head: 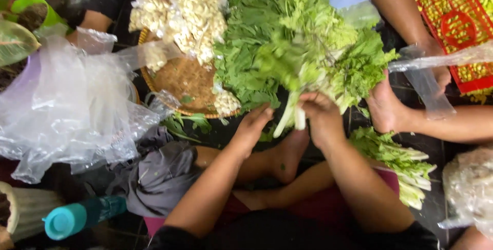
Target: Bundling and tying leafy green vegetables with string for packaging or sale.
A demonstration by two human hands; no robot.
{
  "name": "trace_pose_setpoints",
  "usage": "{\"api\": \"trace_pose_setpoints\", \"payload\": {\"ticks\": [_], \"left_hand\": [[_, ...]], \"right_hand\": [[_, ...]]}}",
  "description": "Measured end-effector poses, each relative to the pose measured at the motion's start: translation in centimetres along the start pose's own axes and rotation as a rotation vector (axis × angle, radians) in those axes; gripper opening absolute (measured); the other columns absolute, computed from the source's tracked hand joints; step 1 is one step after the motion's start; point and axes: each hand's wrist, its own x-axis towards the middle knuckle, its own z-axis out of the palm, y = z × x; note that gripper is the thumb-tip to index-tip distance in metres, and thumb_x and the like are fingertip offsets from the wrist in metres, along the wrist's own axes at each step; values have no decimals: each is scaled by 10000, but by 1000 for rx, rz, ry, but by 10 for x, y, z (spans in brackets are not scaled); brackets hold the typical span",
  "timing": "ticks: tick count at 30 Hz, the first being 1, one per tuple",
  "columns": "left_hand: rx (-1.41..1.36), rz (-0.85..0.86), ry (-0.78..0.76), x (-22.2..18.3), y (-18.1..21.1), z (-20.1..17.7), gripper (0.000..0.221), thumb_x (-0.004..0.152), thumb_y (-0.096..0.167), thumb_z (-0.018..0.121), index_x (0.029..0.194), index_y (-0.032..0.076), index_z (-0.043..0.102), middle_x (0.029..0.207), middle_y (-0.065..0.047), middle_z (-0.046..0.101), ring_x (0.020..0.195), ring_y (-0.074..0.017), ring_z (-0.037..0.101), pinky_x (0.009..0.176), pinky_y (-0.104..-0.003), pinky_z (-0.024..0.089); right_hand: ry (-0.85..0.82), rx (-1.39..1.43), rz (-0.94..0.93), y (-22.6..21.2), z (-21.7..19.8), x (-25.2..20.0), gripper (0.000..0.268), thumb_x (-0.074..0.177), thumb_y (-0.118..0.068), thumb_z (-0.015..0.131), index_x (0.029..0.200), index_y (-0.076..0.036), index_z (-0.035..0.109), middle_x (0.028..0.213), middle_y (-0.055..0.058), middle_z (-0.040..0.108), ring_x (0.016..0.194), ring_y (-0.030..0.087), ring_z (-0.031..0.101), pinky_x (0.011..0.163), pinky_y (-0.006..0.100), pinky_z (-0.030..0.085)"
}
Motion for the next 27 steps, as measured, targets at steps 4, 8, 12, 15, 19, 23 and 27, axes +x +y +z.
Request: {"api": "trace_pose_setpoints", "payload": {"ticks": [4,8,12,15,19,23,27], "left_hand": [[-269,65,-133,-19,35,36,266,937,233,790,951,-14,693,676,70,525,600,-42,485,590,-187,438],[-319,80,-54,-45,29,45,396,952,147,750,640,97,511,616,91,336,574,-42,343,549,-187,296],[-252,6,-48,-61,32,46,350,948,182,748,747,115,469,625,58,448,590,-58,407,540,-214,329],[-230,-20,-63,-62,25,47,381,945,169,760,733,119,448,595,49,442,528,-65,439,492,-203,343],[-256,-102,-27,-56,-15,35,248,972,171,720,843,50,546,687,18,556,587,-92,524,533,-221,430],[-243,-52,-53,-67,-7,32,276,1018,133,659,802,80,498,625,-12,573,663,-70,612,576,-183,444],[-230,-44,-74,-57,-32,29,224,1012,152,654,845,65,532,646,-52,633,598,-115,648,563,-241,515]], "right_hand": [[-276,-16,-3,7,-5,-54,240,940,-14,658,1133,-80,785,811,72,776,749,96,679,687,218,542],[-226,-304,-105,12,-21,-72,350,935,-21,628,1153,-224,812,918,34,804,917,148,749,840,333,593],[-79,-622,-707,1,-24,-70,242,895,-56,755,1108,-161,805,1017,72,749,947,303,717,791,401,575],[-92,-729,-898,15,-18,-60,184,862,-85,798,1025,-170,810,992,48,715,917,293,682,758,396,558],[-91,-852,-986,29,-20,-57,56,881,-166,771,904,-216,778,925,-21,658,892,242,634,722,374,488],[57,-1089,-1071,16,-33,-51,45,824,-211,756,832,-247,729,906,-50,643,890,222,623,791,382,454],[158,-1141,-1082,19,-50,-35,72,893,-199,747,826,-177,737,866,2,666,839,256,639,808,396,461]]}}
